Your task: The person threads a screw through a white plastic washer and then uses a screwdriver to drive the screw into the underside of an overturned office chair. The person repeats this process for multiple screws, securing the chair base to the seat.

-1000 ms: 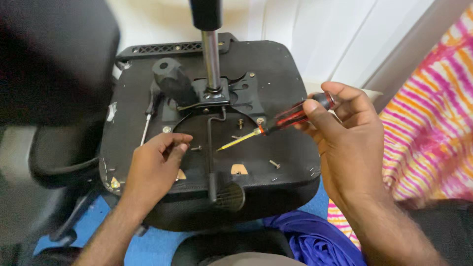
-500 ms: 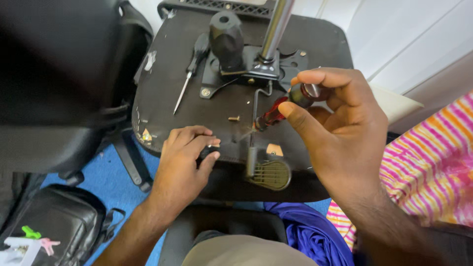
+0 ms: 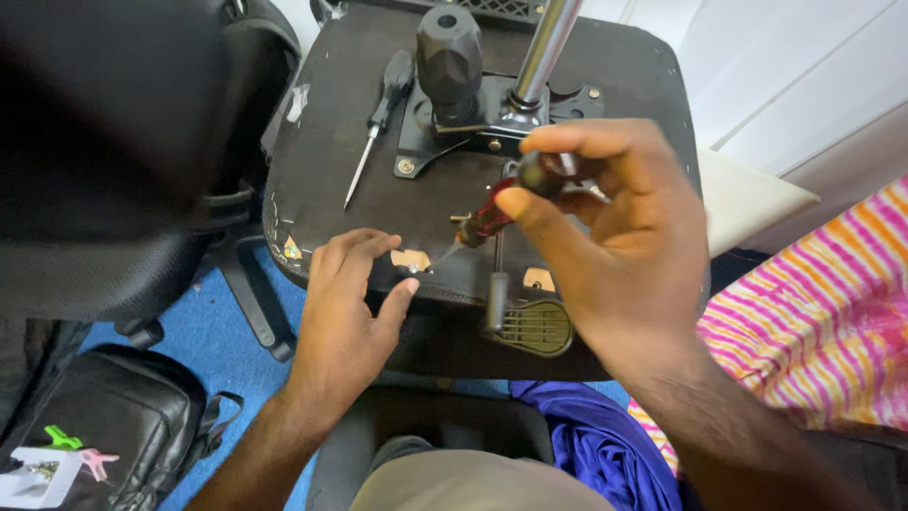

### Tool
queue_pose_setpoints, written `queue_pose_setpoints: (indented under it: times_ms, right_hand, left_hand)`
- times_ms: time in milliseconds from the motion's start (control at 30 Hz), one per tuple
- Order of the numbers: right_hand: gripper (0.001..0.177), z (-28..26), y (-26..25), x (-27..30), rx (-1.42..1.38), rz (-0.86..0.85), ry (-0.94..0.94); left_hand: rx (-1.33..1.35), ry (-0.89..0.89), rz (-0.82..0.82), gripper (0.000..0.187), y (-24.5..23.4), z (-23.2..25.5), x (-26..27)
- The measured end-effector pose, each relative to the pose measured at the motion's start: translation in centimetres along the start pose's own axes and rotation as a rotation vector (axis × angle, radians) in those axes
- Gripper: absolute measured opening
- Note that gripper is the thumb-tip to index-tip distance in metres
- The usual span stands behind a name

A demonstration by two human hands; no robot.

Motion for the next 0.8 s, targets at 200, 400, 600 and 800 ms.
queue_pose_setpoints:
  times_ms: [200, 400, 600, 800]
  right_hand:
    - [0.031, 1.1, 1.4, -0.9, -0.004, -0.038, -0.059]
    - [0.032, 1.1, 1.6, -1.3, 0.023, -0.039, -0.088]
    - [0.033, 1.0, 2.1, -2.2, 0.079, -0.096, -0.109]
    - [0.026, 0.4, 2.6, -4.0, 0.006, -0.152, -0.099]
  left_hand:
    - [0.003, 0.037, -0.051, 0.018, -0.2, 0.0, -1.5]
    - [-0.011, -0.069, -0.086, 0.013, -0.1, 0.0, -2.0]
    - [0.012, -0.149, -0.139, 0.013, -0.2, -0.3, -2.5]
    - [0.643, -0.413, -0.235, 0.023, -1.1, -0.5, -5.6]
Point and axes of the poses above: each hand's wrist, its own x-axis away from the middle knuckle, its own y-axis out of the palm, z = x × y, the point moved 2 cm from there along -x, towards the middle knuckle, and after that the axes turned 5 degrees about -z, right-handed, at the moved point
